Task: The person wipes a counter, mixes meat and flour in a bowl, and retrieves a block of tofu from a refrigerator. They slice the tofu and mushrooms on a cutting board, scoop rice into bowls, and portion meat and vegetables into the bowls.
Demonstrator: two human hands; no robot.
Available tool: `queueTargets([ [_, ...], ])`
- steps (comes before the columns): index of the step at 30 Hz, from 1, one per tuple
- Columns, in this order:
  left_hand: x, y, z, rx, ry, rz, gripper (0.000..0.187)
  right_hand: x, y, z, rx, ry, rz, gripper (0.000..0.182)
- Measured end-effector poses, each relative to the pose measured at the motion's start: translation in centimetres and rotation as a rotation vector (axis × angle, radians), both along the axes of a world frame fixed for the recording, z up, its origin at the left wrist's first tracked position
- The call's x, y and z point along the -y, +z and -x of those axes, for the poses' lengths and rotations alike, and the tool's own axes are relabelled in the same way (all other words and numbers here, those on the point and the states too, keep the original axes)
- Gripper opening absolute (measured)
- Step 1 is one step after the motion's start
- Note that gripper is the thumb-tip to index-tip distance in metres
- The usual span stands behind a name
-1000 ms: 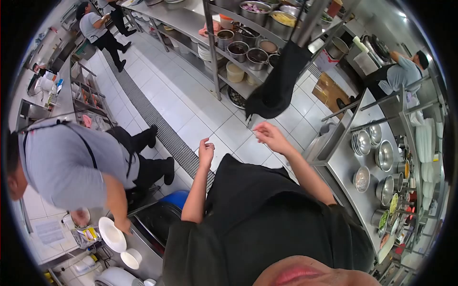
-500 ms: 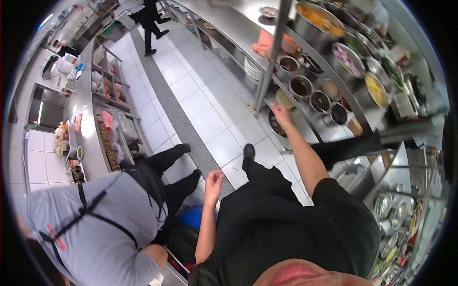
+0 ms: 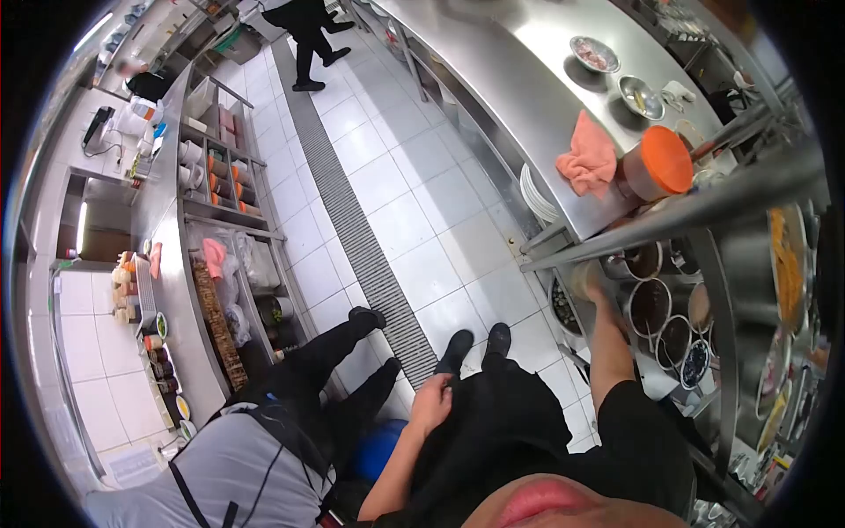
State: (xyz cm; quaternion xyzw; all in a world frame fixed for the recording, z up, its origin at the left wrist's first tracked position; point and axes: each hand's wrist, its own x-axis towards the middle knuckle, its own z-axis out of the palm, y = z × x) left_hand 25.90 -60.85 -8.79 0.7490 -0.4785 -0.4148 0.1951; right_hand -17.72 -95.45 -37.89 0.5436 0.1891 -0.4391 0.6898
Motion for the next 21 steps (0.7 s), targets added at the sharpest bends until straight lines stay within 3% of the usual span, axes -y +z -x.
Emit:
queueTargets([
  [2,4.2,-1.0,-0.1,0.02,-0.126,-0.014,0.029,0.6,-1.0,1.6,0.18,0.057,-0.085,0.03],
  [3,6.1,-1.7,0.0,0.037,-0.25,-0.013,0.028,0.1,-0.3,1.2,0.633,-0.124,-0.089,0.03],
  [4,7.8,-3.4,0.1,0.033,-0.304,0.073,0.027,-0.4,0.3,0.8,1.262,-0.258,-0.278,0.03],
  [5,9.1,-4.9,0.4,0.019,-0.359,0.154,0.027,-1.0,1.5,0.2,1.735,-0.183,-0.449,0.03],
  [6,10.6,-5.4,0.7,-0.003,-0.393,0.183,0.026,-1.4,2.3,-0.3,1.896,-0.23,-0.546,0.03],
  [9,15.8,-6.4,3.3,-0.134,-0.408,0.243,0.02,-1.8,4.8,-1.4,2.141,-0.757,-0.672,0.03],
  [12,20.1,-8.3,6.9,-0.268,-0.515,0.294,0.013,-2.3,6.5,-2.6,2.437,-1.316,-0.641,0.03],
  [17,26.1,-9.9,13.7,-0.316,-0.671,0.303,0.011,-1.4,8.3,-4.2,2.589,-1.531,-0.558,0.029],
  [21,30.5,-11.7,20.2,-0.155,-0.714,0.453,0.01,-1.9,8.8,-4.8,2.652,-1.585,-0.518,0.029],
])
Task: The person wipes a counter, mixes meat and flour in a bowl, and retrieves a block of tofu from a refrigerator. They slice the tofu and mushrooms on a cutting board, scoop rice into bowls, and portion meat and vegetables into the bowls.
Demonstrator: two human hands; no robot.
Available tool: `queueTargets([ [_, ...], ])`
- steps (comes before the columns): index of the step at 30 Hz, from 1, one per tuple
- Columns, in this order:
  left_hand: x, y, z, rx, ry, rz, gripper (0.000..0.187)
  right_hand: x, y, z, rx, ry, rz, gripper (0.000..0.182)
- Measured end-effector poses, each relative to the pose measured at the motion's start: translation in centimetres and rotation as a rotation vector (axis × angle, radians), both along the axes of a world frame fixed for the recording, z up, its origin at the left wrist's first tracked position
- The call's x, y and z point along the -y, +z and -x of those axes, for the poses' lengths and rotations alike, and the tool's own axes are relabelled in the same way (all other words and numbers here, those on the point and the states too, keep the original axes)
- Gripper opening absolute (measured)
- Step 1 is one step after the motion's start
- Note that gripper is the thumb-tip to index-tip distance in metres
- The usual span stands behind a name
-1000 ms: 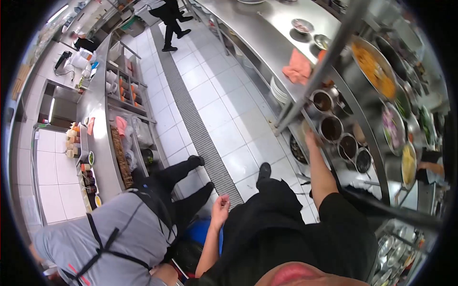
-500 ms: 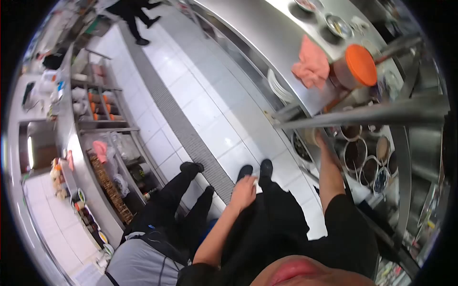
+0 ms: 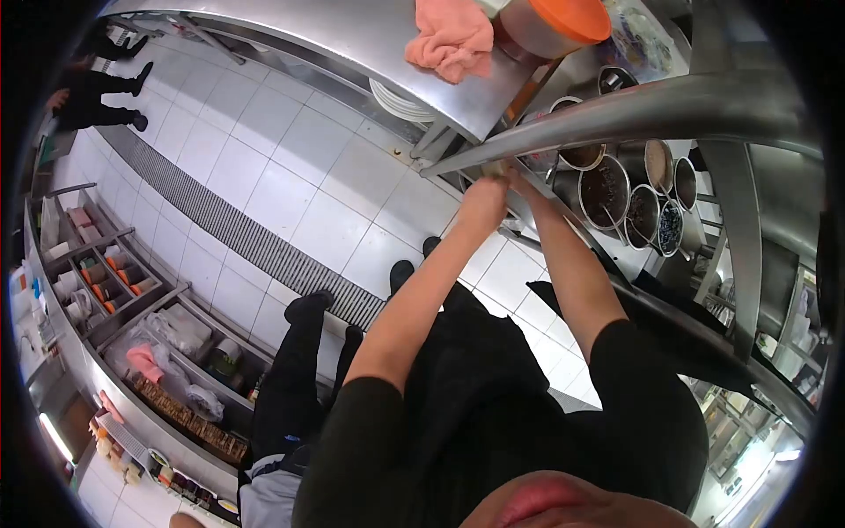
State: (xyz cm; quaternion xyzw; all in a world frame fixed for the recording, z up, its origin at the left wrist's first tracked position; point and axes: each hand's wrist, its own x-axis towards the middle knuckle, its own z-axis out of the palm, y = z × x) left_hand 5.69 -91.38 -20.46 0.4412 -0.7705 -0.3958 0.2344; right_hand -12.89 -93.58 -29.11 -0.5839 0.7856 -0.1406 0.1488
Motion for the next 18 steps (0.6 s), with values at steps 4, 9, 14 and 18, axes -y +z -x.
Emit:
queueTargets([
  [4,3.4,-0.5,5.6,0.383,-0.261,-0.047,0.023,-5.9,2.3,-2.5,-0.047,-0.056,-0.136,0.029],
  [9,6.7,-4.7,12.2,0.527,-0.305,0.096,0.027,-14.6,8.4,-9.8,0.273,-0.164,0.053,0.007],
  [14,7.0,-7.3,14.6,0.644,-0.376,0.093,0.03,-17.3,9.2,-11.0,0.383,-0.029,0.042,0.01],
  [18,6.5,-8.5,14.7,0.716,-0.412,0.098,0.033,-16.5,10.9,-11.8,0.439,0.035,0.084,0.01],
])
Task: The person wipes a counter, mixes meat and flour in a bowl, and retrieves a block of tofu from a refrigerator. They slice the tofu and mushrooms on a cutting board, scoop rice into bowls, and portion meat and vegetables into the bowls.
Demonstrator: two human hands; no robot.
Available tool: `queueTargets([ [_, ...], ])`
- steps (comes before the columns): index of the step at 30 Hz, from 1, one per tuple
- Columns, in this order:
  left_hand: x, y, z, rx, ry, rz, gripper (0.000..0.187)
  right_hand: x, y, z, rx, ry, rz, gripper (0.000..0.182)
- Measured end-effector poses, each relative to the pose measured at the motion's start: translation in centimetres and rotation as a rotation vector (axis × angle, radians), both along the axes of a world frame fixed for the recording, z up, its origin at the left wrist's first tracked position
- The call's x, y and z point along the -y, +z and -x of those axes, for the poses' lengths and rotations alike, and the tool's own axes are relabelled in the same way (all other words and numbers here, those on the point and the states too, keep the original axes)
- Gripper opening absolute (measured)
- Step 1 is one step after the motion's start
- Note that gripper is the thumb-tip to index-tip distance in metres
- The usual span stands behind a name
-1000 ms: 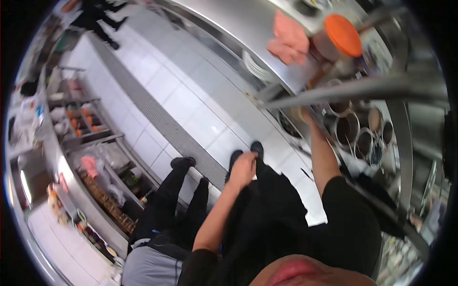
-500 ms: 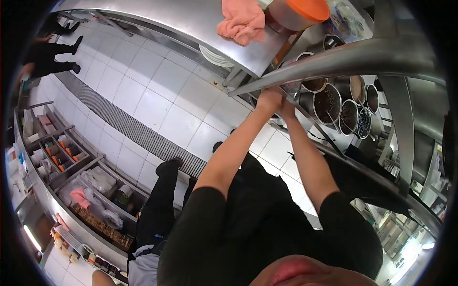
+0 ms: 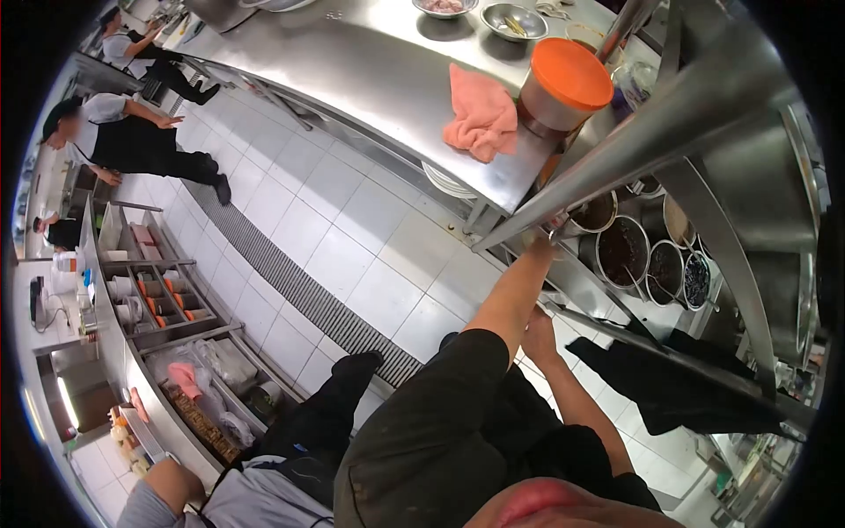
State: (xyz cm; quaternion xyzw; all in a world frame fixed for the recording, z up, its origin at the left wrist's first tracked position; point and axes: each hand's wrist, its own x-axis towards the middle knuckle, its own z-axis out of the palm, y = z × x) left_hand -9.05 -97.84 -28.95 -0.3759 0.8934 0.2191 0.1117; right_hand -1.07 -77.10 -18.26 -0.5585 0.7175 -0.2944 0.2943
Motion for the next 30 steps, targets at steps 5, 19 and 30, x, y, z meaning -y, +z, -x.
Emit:
queueTargets([
  [5,-2.4,-1.3,-3.2,0.153,-0.113,0.077,0.037,-3.9,4.2,-2.8,0.136,0.047,-0.142,0.01],
  [19,-15.2,11.0,-36.7,-0.28,0.167,0.218,0.021,-45.5,18.6,6.4,-0.109,-0.395,-0.374,0.026],
  [30,-43.1,16.6,2.4,-0.538,-0.561,-0.163,0.028,-77.0,17.3,9.2,-0.14,-1.218,-0.28,0.038],
])
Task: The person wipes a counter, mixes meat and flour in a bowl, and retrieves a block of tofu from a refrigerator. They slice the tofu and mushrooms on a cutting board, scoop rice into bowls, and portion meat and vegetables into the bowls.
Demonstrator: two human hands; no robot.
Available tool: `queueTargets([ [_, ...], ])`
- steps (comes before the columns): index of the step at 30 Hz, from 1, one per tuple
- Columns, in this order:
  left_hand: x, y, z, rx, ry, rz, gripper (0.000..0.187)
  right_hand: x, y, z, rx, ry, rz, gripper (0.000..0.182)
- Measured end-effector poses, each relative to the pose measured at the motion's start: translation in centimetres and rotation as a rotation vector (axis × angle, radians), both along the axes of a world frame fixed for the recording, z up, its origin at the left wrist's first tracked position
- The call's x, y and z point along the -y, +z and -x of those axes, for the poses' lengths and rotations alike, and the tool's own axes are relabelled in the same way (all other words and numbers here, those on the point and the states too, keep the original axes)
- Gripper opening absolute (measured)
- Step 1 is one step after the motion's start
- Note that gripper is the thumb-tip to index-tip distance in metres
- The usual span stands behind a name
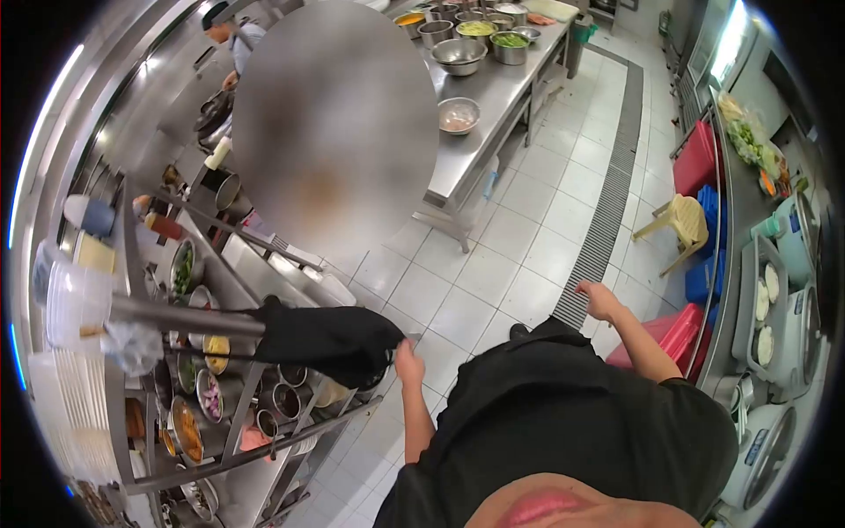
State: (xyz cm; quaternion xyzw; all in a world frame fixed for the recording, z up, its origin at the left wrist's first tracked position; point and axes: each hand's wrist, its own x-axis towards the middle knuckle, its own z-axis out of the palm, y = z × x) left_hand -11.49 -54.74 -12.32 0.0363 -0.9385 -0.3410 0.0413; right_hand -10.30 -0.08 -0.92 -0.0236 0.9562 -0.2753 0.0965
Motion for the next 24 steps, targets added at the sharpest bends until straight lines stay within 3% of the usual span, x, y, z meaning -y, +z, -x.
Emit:
queueTargets([
  [2,-5.6,5.5,8.4,-0.005,-0.03,0.072,0.031,-3.4,0.5,2.2,-0.039,0.05,-0.12,0.04],
  [4,-9.3,6.5,14.9,-0.173,-0.009,-0.018,0.032,-5.5,2.5,5.7,0.02,-0.013,-0.05,0.033],
  [6,-12.3,9.6,19.7,-0.176,0.013,-0.143,0.031,-7.6,2.5,10.1,0.042,-0.001,-0.039,0.028],
  [12,-15.3,12.1,32.4,-0.213,0.083,-0.323,0.021,-3.1,8.2,25.2,-0.086,0.026,0.123,0.022],
  [16,-14.7,13.1,43.6,-0.298,0.173,-0.352,0.022,2.3,7.4,35.7,-0.035,0.141,0.283,0.024],
  [17,-13.4,10.4,51.4,-0.284,0.226,-0.188,0.025,4.4,6.6,40.1,-0.053,0.23,0.286,0.025],
  [18,-12.7,8.0,55.3,-0.434,0.258,-0.059,0.028,5.2,7.0,41.9,-0.084,0.266,0.376,0.027],
  [19,-9.9,3.1,60.8,-0.233,0.171,0.025,0.032,6.1,7.4,43.7,-0.095,0.294,0.273,0.028],
  [20,-10.2,3.0,62.8,-0.11,0.215,0.214,0.035,6.2,4.2,46.3,-0.131,0.339,0.376,0.03],
  [21,-9.9,3.9,63.5,-0.186,0.181,0.231,0.038,6.4,5.4,47.1,-0.076,0.29,0.334,0.033],
  [22,-8.6,1.1,65.7,-0.422,0.266,0.304,0.038,6.2,5.1,48.1,-0.151,0.341,0.29,0.034],
  [23,-10.6,7.4,63.8,-0.234,0.23,0.391,0.035,6.4,6.7,48.7,-0.082,0.306,0.281,0.035],
  [24,-9.7,6.0,65.4,-0.318,0.289,0.364,0.031,6.2,6.9,49.6,-0.069,0.264,0.287,0.034],
])
